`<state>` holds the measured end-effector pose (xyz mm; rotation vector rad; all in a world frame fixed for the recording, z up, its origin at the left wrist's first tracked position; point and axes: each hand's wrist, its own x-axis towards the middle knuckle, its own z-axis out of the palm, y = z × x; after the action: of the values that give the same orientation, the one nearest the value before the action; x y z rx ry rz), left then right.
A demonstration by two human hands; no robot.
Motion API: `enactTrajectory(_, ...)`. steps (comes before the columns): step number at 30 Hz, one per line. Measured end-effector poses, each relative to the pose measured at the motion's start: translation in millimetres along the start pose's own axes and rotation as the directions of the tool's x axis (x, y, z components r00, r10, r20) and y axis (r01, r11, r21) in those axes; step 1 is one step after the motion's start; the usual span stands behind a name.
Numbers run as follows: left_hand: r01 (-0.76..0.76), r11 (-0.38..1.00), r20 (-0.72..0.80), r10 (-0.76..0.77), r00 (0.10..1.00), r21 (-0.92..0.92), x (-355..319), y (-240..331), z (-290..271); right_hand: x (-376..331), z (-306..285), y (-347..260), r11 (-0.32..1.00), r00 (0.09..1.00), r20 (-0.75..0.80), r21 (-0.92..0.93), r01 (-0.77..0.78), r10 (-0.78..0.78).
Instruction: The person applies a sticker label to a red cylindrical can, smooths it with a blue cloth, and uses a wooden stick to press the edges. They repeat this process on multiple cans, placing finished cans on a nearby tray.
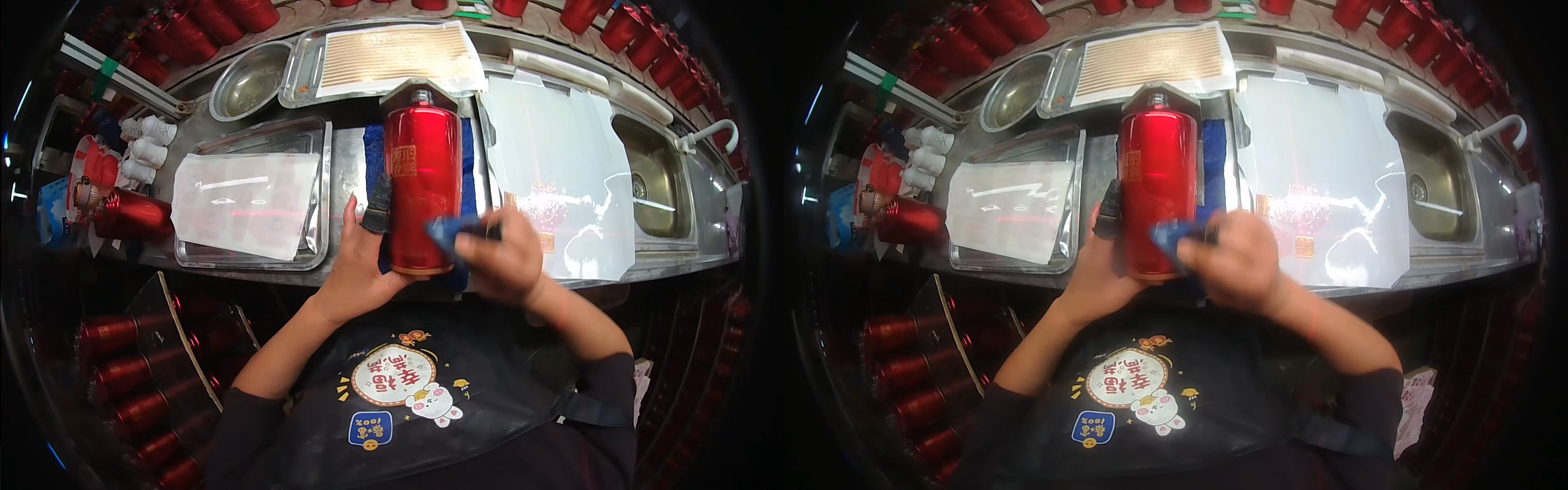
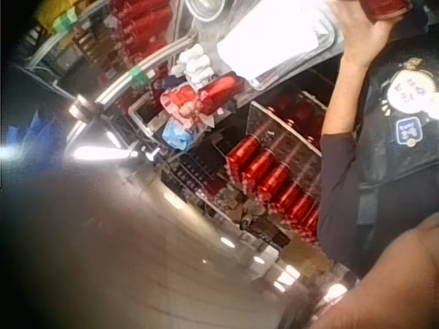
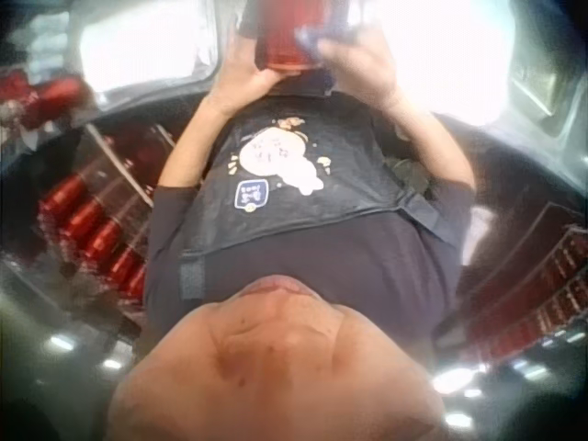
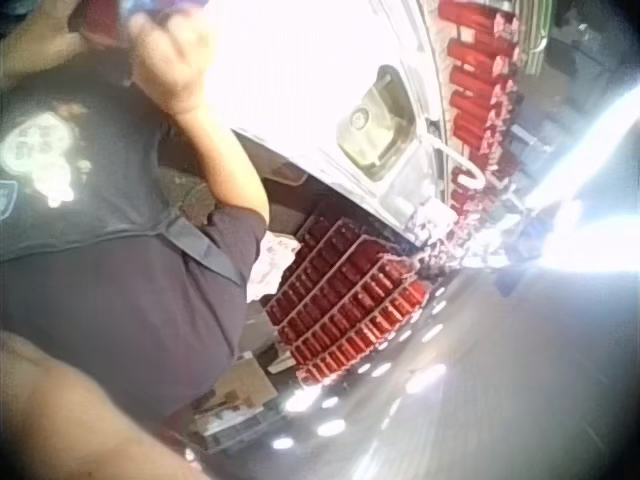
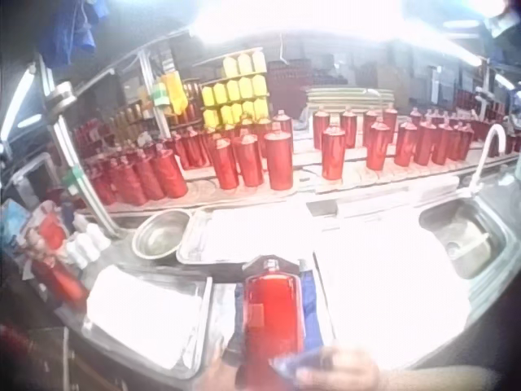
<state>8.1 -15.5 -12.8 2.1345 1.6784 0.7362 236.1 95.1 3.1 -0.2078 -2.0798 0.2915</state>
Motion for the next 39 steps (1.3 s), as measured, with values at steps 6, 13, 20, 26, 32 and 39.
enactTrajectory(6,0.014,0.995,-0.067,-0.021,0.998,-0.103,-2,2,1,23,0,4,0.718,0.77,0.08,0.31,-0.623,0.633)
enactTrajectory(13,-0.07,0.992,-0.307,0.034,0.951,-0.107,2,20,2,10,-5,-47,0.933,0.952,0.03,0.195,-0.303,0.303)
enactTrajectory(20,-0.076,0.994,-0.295,0.051,0.954,-0.073,-14,28,12,2,12,-6,0.417,0.456,-0.055,0.513,-0.75,0.888)
enactTrajectory(26,-0.029,0.998,-0.331,0.008,0.943,-0.06,-31,27,30,1,18,-24,0.661,0.666,-0.109,0.319,-0.679,0.738)
enactTrajectory(32,-0.037,0.996,-0.411,-0.001,0.912,-0.084,-1,11,28,27,8,-21,0.697,0.714,-0.038,0.26,-0.669,0.699)
enactTrajectory(39,0.059,0.981,-0.436,-0.135,0.89,-0.184,64,-22,1,44,-8,5,0.721,0.724,-0.063,0.176,-0.67,0.687)
